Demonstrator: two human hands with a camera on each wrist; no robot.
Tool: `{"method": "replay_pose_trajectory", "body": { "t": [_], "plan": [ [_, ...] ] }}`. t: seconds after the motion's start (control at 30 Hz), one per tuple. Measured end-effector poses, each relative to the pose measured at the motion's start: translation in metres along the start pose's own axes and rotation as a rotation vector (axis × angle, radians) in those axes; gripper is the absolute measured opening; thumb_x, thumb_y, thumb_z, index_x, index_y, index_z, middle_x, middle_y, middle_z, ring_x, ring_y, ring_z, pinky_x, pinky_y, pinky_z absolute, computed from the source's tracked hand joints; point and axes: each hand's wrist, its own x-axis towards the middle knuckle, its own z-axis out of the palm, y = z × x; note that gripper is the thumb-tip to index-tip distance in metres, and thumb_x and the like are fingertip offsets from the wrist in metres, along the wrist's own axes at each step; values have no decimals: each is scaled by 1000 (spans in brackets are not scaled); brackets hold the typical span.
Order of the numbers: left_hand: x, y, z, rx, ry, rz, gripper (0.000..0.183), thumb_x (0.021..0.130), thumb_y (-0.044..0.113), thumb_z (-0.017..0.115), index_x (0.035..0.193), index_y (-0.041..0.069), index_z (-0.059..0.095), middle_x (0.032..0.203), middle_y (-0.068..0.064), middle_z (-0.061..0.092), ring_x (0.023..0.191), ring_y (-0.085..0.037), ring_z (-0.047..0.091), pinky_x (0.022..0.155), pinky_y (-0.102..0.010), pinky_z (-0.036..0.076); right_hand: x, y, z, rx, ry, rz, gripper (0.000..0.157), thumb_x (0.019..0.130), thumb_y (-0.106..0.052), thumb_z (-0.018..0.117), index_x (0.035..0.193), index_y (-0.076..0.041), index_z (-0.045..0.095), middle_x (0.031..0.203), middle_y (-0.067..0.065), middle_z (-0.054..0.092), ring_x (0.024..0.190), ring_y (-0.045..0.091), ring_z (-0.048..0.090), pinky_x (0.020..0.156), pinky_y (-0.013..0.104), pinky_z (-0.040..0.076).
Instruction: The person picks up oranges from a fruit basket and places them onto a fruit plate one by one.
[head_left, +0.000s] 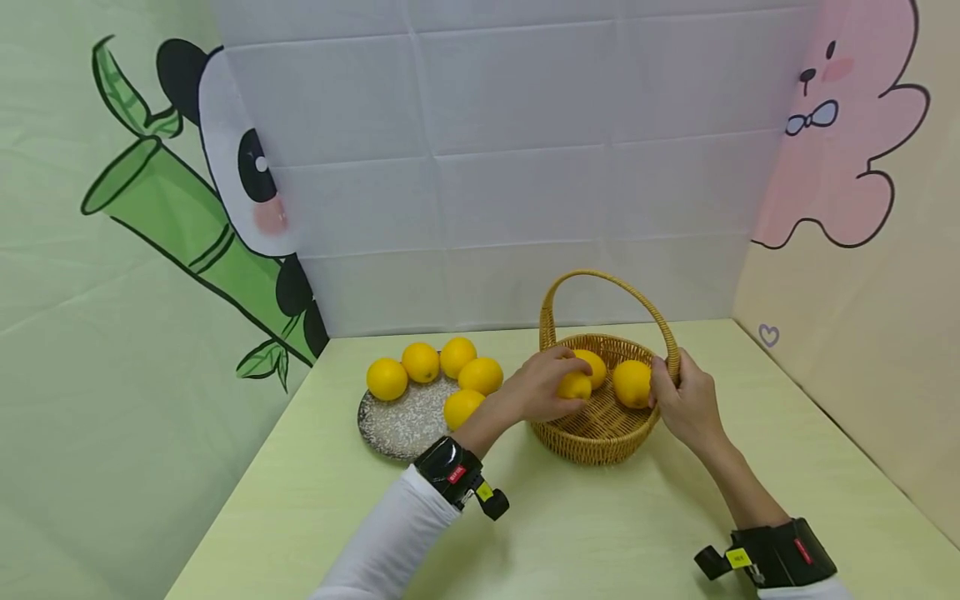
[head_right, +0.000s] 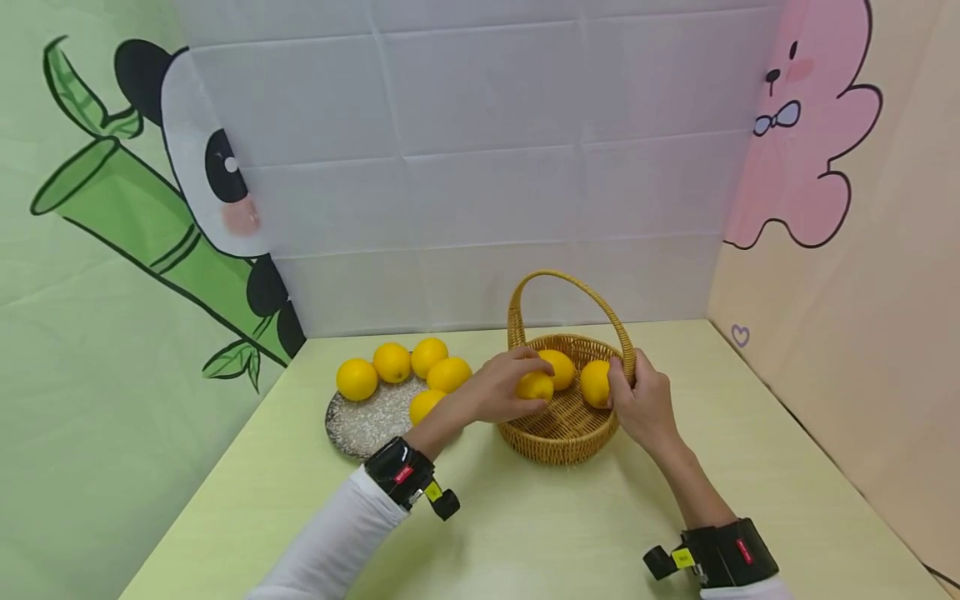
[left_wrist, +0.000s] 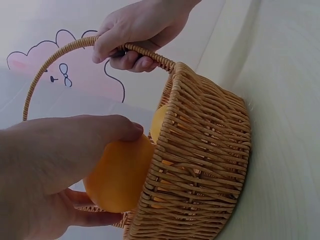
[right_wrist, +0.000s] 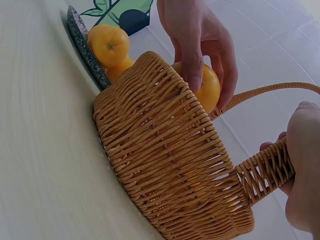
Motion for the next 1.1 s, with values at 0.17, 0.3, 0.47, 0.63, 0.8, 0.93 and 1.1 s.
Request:
{"method": "replay_pose_trajectory", "body": {
  "t": [0.17,0.3,0.47,0.63,0.8,0.93,1.1],
  "plan": [
    [-8,2,-9,-41,24,9,47,92,38,76,134,19,68,135,-3,57,116,-18,51,97,-37,48,1,0,0,-2,4,-6,23,105,-2,50,83,2,52,57,17,59,43,10,47,33,18,35],
    [-15,2,-14,-83,48,16,46,92,37,77,134,19,68,135,-2,56,117,-17,50,99,-39,48,1,0,0,-4,8,-16,23,105,-1,50,82,1,52,56,17,59,42,10,47,33,18,36],
    [-24,0,-17,-120,79,27,46,91,36,77,133,19,68,134,0,55,117,-15,50,99,-39,48,0,0,1,-3,12,-17,23,105,0,50,82,1,52,56,16,59,42,10,47,33,18,36],
    [-32,-3,-21,-152,99,27,46,90,35,79,131,20,69,134,1,55,119,-15,49,102,-40,47,0,1,0,-3,7,-15,23,105,0,50,82,2,52,56,15,59,42,10,47,33,19,36],
    [-41,-6,-27,-170,116,20,45,89,35,80,131,20,69,136,1,55,121,-16,49,101,-41,48,0,1,0,-3,9,-15,23,105,-1,50,82,2,52,56,15,59,43,10,48,33,19,37],
    [-50,-11,-33,-189,125,21,45,90,36,79,132,22,68,138,2,54,121,-15,50,99,-40,50,0,1,1,-2,8,-18,23,105,0,50,82,3,52,56,15,59,43,10,47,33,19,36],
    [-64,-20,-37,-199,163,27,45,89,35,79,131,21,69,136,1,55,118,-13,51,94,-36,52,0,2,1,6,6,-24,23,105,0,49,83,3,52,56,17,59,42,9,47,33,19,36]
  ]
}}
